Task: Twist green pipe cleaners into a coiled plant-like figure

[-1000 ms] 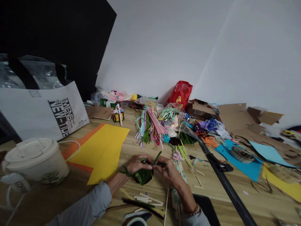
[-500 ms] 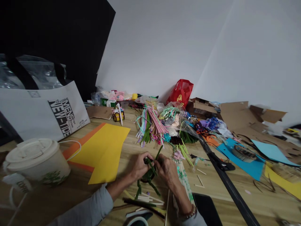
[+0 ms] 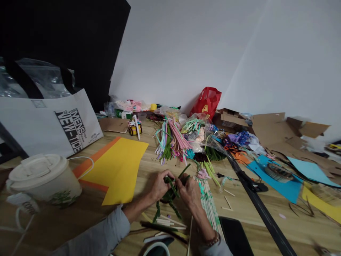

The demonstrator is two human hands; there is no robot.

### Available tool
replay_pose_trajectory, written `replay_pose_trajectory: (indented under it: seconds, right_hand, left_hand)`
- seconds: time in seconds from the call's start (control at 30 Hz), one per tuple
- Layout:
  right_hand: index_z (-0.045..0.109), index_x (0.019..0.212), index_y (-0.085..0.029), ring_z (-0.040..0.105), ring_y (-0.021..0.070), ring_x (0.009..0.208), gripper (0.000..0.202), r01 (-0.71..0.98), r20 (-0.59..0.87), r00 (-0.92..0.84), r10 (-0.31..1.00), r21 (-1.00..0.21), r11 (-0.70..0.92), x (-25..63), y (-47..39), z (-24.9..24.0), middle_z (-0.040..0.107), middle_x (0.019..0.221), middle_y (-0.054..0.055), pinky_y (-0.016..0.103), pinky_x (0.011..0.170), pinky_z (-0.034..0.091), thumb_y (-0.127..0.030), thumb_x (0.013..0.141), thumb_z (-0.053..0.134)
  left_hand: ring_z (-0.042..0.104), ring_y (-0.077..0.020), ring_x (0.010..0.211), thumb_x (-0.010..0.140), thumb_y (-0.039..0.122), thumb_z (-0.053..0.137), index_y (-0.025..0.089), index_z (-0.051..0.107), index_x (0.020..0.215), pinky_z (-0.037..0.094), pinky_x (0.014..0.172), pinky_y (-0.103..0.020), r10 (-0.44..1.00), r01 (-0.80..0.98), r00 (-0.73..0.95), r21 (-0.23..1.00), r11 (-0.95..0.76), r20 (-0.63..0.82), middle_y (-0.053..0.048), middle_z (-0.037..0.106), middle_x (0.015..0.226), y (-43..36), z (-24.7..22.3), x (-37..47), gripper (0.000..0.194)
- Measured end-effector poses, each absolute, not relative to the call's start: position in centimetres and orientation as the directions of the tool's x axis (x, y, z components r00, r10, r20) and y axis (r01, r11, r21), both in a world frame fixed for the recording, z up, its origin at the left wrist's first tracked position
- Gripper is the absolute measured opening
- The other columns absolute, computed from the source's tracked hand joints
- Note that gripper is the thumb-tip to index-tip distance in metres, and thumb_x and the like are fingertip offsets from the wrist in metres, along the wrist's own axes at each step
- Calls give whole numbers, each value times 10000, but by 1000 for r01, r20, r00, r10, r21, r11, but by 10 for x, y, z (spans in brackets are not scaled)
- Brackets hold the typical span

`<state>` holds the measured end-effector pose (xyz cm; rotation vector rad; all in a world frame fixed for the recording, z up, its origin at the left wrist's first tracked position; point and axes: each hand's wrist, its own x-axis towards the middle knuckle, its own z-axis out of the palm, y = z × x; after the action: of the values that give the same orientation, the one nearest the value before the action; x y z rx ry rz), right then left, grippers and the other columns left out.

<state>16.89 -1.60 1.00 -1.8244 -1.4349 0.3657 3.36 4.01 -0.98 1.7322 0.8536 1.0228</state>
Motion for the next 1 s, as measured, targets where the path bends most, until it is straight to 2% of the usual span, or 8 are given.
replay_pose_trajectory:
  seconds: [0.17,0.33,0.43,0.53,0.77,0.9,1.0]
  right_hand:
    - [593,618,-172,476,131,453,252,633,193,219,957,-774,11,172,-14,12,557,501,-5,231,448,305,-373,767,559]
    - [646,764,-163,570,163,598,227,518,187,90,978,-848,114,175,-14,16,649,661,28,241,540,415,-376,781,568]
    - [650,817,-166,604,183,649,244,499,210,66,976,-854,150,176,-15,17,671,714,49,263,588,453,-385,811,544]
    - [649,828,-176,622,196,649,254,575,252,75,965,-802,165,176,-16,17,680,711,61,273,587,463,-388,842,510]
    - [631,848,-195,625,187,597,239,795,322,70,944,-590,142,169,-21,18,682,691,40,258,551,423,-344,889,449]
    - [619,872,-195,629,188,612,217,850,355,42,934,-504,153,166,-24,20,677,687,31,260,553,412,-315,907,442]
    - [619,915,-203,631,176,651,199,838,394,-43,918,-486,248,167,-25,23,673,763,39,257,570,446,-275,916,433]
  left_hand:
    - [505,-122,629,593,121,618,146,573,667,365,595,-215,889,79,397,957,-279,226,25,555,634,43,-2,31,90]
    - [492,-118,636,602,193,661,145,582,682,373,601,-215,905,-10,398,987,-158,149,32,538,638,45,8,24,123]
    - [507,-119,648,614,191,662,151,603,689,384,618,-219,907,-6,408,994,-109,102,33,564,649,42,16,20,103]
    - [520,-125,661,611,182,668,159,615,679,394,631,-222,914,35,402,997,-68,48,35,579,645,39,24,18,89]
    - [523,-124,648,592,172,673,164,626,675,393,611,-220,915,86,402,996,10,-44,41,578,621,37,35,16,95]
    - [509,-116,596,586,195,677,168,626,673,380,580,-222,900,98,426,993,60,-96,51,549,577,42,29,14,104]
    - [516,-121,593,561,200,682,166,620,667,381,589,-233,878,59,463,992,108,-123,49,561,582,51,19,14,127]
